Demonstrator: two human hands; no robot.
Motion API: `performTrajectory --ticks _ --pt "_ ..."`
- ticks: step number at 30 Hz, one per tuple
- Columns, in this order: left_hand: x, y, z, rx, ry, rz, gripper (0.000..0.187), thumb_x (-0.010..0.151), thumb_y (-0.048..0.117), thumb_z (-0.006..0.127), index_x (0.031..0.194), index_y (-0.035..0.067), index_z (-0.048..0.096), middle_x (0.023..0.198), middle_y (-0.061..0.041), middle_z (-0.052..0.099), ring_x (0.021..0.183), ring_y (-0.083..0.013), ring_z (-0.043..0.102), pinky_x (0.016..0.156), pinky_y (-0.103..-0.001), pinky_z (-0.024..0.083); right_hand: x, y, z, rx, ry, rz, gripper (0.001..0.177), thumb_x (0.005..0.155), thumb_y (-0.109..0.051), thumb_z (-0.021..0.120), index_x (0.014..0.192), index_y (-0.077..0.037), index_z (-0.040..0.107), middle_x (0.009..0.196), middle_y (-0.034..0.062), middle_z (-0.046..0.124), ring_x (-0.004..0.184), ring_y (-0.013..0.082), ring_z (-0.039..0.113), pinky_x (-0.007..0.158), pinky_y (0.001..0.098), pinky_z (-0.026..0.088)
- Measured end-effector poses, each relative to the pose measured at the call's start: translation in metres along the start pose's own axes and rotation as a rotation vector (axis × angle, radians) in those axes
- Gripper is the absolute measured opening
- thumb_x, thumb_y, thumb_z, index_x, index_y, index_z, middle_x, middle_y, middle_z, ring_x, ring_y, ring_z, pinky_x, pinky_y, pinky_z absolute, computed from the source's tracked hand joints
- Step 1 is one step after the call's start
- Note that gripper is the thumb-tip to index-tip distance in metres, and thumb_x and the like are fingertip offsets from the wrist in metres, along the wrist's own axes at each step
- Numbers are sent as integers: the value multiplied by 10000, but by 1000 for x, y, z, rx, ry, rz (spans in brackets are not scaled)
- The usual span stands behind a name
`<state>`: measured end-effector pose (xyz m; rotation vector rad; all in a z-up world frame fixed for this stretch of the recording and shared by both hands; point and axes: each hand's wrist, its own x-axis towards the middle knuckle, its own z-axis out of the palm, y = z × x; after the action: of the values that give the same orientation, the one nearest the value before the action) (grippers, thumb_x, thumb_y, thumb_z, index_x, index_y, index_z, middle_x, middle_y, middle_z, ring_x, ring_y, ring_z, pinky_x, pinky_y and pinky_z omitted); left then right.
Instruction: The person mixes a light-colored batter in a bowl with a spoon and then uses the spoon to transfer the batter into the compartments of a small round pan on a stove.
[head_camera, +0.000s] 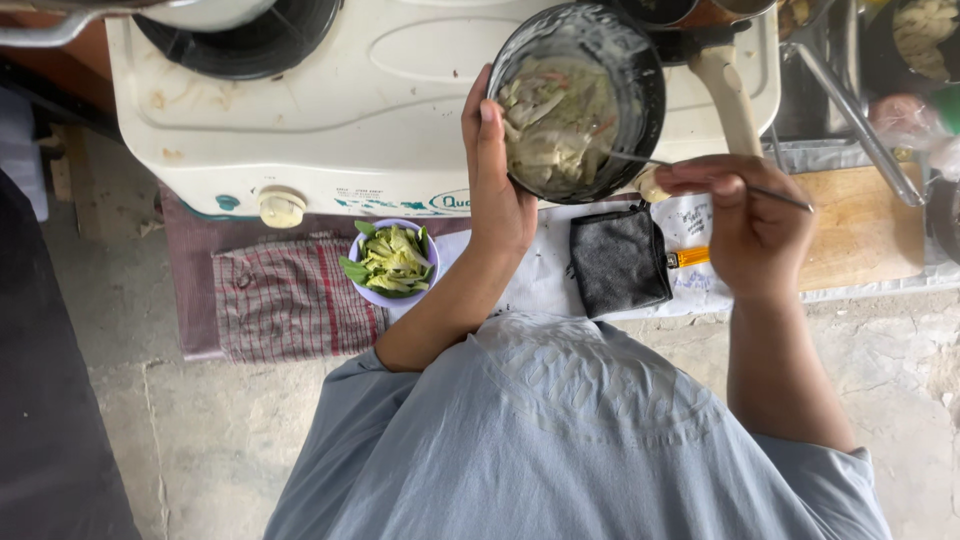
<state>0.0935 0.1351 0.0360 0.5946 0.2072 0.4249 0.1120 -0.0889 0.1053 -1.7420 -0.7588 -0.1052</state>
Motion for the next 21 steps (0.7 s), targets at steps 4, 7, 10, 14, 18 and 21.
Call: performTrajectory --ticks 4,7,10,14,18,21 --pt "2 2 -8 11 -97 20 666 1109 455 542 1619 88 323 1584 -147 382 1447 -228 443 1206 -420 441 6 -10 -14 -133 -31 -127 297 1198 -178 497 1097 57 647 1087 170 729 1014 247 756 851 323 649" --pt "5 5 -10 33 -110 39 646 1130 438 525 1633 80 335 1516 -148 391 1445 -227 451 1210 -421 450 -1 -6 -18 -192 -80 -80 303 1175 -201 510 1126 59 659 1093 165 730 951 221 748 833 302 619" --pt "5 7 -9 54 -105 71 641 1138 428 518 1643 83 327 1533 -151 395 1451 -226 453 1217 -409 445 -14 6 -7 -220 -95 12 317 1220 -187 501 1129 51 688 1052 166 759 881 175 749 755 265 603" --pt "0 2 -5 91 -49 127 648 1118 439 506 1633 106 297 1603 -120 382 1450 -214 451 1192 -405 447 -33 10 27 -111 58 85 355 1239 -209 449 1139 73 641 997 175 746 900 209 763 819 303 635" --pt "-3 -10 -9 106 -33 199 637 1136 418 524 1640 110 285 1618 -111 386 1487 -193 427 1249 -372 397 -39 9 48 124 153 223 364 1226 -230 422 1154 71 615 926 180 725 867 240 758 820 340 648" --pt "-4 -16 -16 181 -23 250 601 1148 397 541 1601 87 295 1543 -122 402 1399 -195 443 1230 -383 399 -30 24 49 458 230 421 326 1191 -210 447 1103 56 614 948 186 731 873 272 759 798 384 643"
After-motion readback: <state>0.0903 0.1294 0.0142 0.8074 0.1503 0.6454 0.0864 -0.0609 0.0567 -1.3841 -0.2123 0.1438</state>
